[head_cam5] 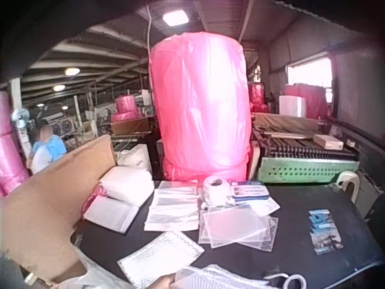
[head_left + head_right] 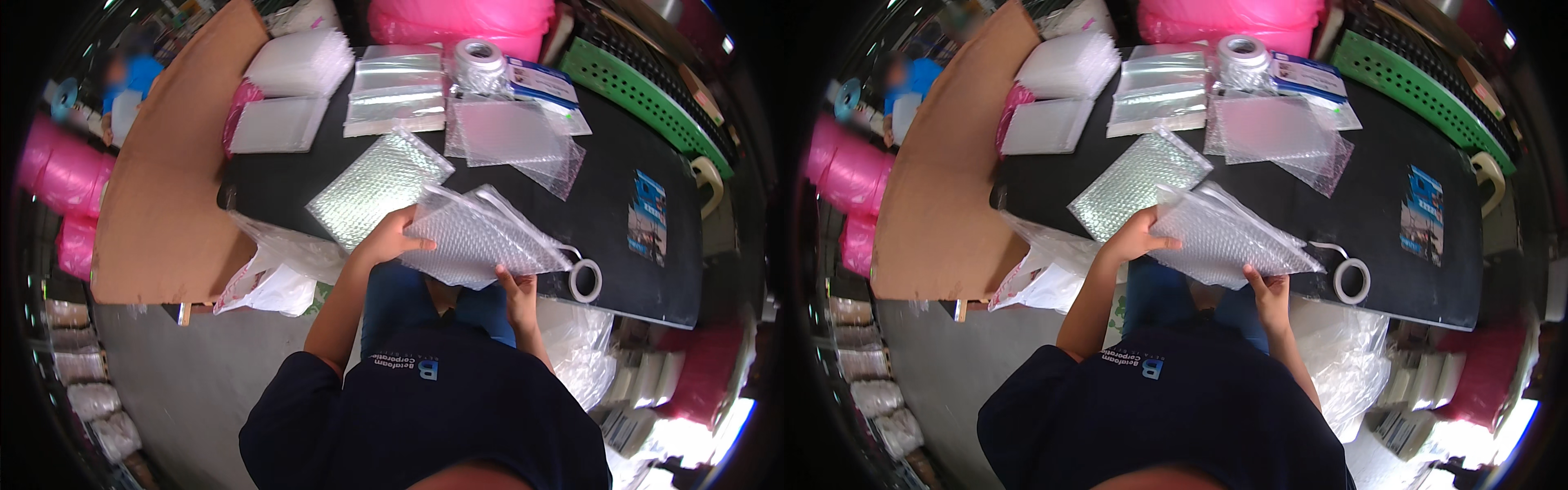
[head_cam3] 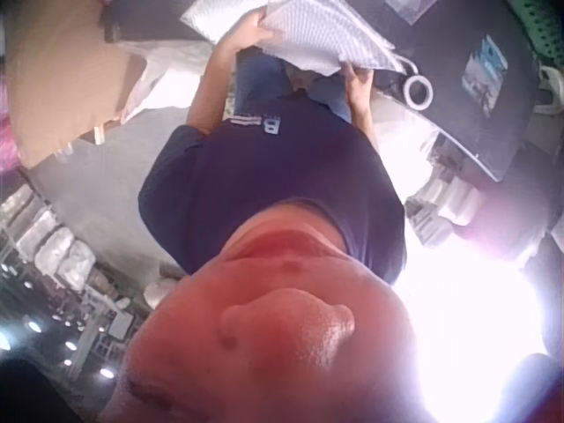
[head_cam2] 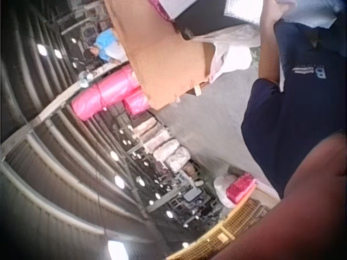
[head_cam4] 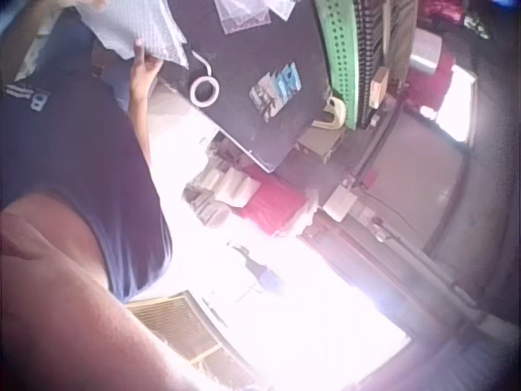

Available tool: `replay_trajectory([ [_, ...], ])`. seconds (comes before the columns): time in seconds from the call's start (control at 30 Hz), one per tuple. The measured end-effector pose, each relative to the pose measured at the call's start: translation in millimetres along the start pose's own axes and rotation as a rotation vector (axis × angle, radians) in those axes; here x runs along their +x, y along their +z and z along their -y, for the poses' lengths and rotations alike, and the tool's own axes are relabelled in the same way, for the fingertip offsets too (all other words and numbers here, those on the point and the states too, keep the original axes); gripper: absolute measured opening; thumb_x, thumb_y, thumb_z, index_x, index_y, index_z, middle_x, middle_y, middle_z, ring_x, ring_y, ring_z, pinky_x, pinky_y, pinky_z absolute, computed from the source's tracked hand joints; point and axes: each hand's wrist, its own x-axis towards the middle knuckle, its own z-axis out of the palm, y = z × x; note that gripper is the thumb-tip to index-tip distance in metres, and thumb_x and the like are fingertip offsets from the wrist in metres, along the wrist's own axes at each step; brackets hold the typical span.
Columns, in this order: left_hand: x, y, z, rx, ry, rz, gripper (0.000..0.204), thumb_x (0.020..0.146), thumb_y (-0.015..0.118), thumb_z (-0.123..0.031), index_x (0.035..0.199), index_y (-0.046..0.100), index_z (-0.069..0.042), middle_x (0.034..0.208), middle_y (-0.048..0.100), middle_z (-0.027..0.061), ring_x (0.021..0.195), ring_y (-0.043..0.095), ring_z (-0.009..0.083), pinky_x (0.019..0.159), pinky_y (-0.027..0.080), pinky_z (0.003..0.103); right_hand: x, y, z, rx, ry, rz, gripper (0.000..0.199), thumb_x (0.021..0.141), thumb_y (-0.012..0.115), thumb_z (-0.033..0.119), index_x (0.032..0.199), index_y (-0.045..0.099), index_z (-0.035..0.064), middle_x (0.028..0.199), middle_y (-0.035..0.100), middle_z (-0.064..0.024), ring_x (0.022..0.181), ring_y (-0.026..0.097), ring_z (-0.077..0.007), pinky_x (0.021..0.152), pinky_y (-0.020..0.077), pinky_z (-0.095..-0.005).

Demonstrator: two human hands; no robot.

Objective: The person handles bubble wrap sheets and clear tape on a table. They repeatedly pick up bubble wrap, apply tape to seal edges, and stack the prepared sheets. The person also moves stacks of bubble wrap and other packaging materials around the workspace.

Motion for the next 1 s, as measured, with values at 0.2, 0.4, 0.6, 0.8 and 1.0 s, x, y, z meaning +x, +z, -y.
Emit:
replay_trajectory([
  [0.2, -55, -34, 36, -0.638, 0.042, -0.736, 0.051, 0.090, 0.048, -0.032, 0.132, 0.033, -0.007, 0.131, 0.039, 0.0112, 0.119, 0.039, 0.0203, 0.098, 0.031, 0.038, 31, 96, 84, -1.027, -1.134, -0.048, 0.024, 0.065, 0.060, 0.016, 0.087, 0.063, 0.0064, 0.110, 0.055, -0.0146, 0.095, 0.047, -0.0286, 0.089, 0.0291, -0.0373],
  [0.4, -65, -67, 54, -1.071, -0.160, -0.926, 0.090, 0.073, 0.038, -0.075, 0.138, 0.025, -0.013, 0.140, 0.026, 0.0128, 0.131, 0.018, 0.0298, 0.101, 0.014, 0.054, 116, 144, -23, -1.218, -1.218, 0.424, 0.044, 0.064, 0.052, -0.003, 0.107, 0.052, 0.0060, 0.130, 0.041, -0.0144, 0.121, 0.036, -0.0350, 0.098, 0.0283, -0.0448],
  [0.6, -3, -51, 95, 0.470, -0.890, -1.640, 0.082, 0.056, 0.077, -0.051, 0.115, 0.049, 0.000, 0.104, 0.056, 0.0193, 0.098, 0.055, 0.0329, 0.083, 0.043, 0.038, 140, 133, -97, -1.444, -0.612, 1.006, 0.051, 0.066, 0.053, -0.002, 0.115, 0.050, 0.0103, 0.140, 0.030, -0.0115, 0.131, 0.023, -0.0334, 0.106, 0.0211, -0.0463],
  [0.8, -16, -60, 137, 0.095, -0.750, -1.400, 0.077, 0.057, 0.078, -0.043, 0.115, 0.052, 0.001, 0.108, 0.057, 0.0218, 0.099, 0.057, 0.0317, 0.084, 0.045, 0.037, 123, 105, -89, -1.252, -0.542, 0.989, 0.054, 0.065, 0.053, 0.001, 0.118, 0.047, 0.0055, 0.140, 0.030, -0.0112, 0.132, 0.020, -0.0340, 0.107, 0.0197, -0.0445],
  [1.0, -60, -54, 89, -0.661, -0.159, -0.865, 0.034, 0.070, 0.072, -0.006, 0.101, 0.061, 0.000, 0.096, 0.064, 0.0082, 0.085, 0.060, 0.0175, 0.074, 0.049, 0.032, 123, 81, -73, -0.879, -0.504, 0.762, 0.068, 0.070, 0.062, 0.002, 0.130, 0.032, 0.0006, 0.139, 0.028, -0.0199, 0.130, 0.024, -0.0347, 0.105, 0.0232, -0.0402],
])
